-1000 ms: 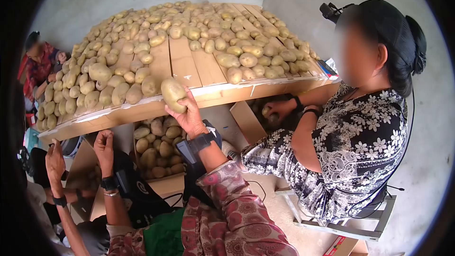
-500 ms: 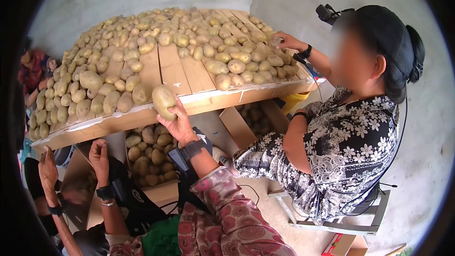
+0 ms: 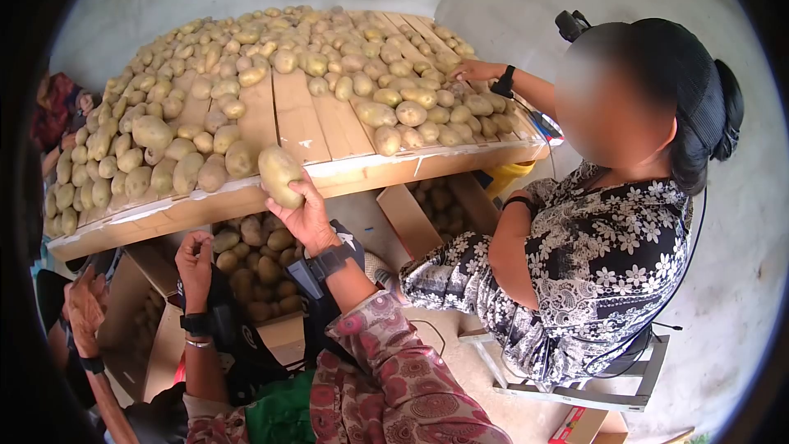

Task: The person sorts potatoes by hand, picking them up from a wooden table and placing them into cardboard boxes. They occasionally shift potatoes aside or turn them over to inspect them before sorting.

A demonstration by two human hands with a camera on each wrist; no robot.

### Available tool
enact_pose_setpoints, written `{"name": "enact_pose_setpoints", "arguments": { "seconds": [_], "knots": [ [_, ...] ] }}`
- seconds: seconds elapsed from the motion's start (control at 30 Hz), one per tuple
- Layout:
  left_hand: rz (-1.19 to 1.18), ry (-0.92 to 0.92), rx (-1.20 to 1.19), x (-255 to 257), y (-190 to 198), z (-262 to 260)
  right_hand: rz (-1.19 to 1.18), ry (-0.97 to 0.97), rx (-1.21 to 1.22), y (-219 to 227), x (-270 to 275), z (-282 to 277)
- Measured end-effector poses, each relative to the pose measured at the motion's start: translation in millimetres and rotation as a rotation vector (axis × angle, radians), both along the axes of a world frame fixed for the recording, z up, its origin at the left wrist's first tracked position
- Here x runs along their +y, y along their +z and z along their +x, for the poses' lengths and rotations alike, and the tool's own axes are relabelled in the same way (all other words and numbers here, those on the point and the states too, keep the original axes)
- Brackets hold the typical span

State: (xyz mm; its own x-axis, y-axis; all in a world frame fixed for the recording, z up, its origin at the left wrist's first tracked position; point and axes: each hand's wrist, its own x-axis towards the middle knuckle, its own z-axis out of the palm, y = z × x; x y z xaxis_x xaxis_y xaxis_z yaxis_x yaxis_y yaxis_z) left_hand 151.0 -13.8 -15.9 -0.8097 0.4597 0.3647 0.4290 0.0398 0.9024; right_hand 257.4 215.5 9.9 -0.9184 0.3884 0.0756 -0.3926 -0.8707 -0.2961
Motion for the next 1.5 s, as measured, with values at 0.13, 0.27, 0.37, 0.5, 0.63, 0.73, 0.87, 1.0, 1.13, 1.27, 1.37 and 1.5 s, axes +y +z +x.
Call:
{"name": "enact_pose_setpoints", "arguments": {
  "seconds": [0.13,0.27,0.37,0.5,0.63,0.73,0.87,1.0,1.13,1.27,1.37,1.5],
  "knots": [
    [0.021,-0.019,0.003,1.9,1.1,-1.1,0.023,-0.003,-0.031,-0.8,1.5,-2.9],
    [-0.004,-0.006,0.005,1.2,-1.7,-4.8,0.074,-0.047,-0.069,-4.7,-1.4,-1.6],
    [-0.014,-0.003,0.003,2.2,3.4,-2.2,0.107,-0.060,-0.081,-0.6,-2.3,-1.0],
    [-0.004,-0.010,-0.004,2.8,-1.7,-3.1,0.159,-0.045,-0.068,2.3,-4.3,2.1],
    [-0.036,0.001,-0.048,2.7,-0.2,-2.7,0.182,-0.036,-0.065,4.2,-5.5,2.1],
    [-0.010,-0.008,-0.006,3.1,-6.9,-5.9,0.194,-0.037,-0.047,2.5,-5.6,0.1],
    [-0.004,-0.016,-0.032,2.0,-6.6,-4.9,0.180,-0.019,-0.047,3.1,-6.8,0.6],
    [-0.008,-0.012,-0.019,2.9,-3.9,-1.6,0.164,0.008,-0.031,-0.5,-8.8,0.8],
    [-0.010,-0.015,-0.007,1.7,-4.0,-0.8,0.152,0.013,0.001,-4.4,-8.7,-0.2],
    [-0.028,-0.021,-0.019,1.2,-8.5,-3.2,0.136,0.023,0.007,-5.3,-7.9,-1.6],
    [-0.007,-0.022,-0.010,2.3,-10.0,-3.9,0.163,0.021,-0.002,-5.3,-7.9,-0.6],
    [-0.020,-0.024,-0.027,2.3,-8.6,-3.3,0.204,0.019,-0.019,-0.5,-7.8,1.6]
  ]
}}
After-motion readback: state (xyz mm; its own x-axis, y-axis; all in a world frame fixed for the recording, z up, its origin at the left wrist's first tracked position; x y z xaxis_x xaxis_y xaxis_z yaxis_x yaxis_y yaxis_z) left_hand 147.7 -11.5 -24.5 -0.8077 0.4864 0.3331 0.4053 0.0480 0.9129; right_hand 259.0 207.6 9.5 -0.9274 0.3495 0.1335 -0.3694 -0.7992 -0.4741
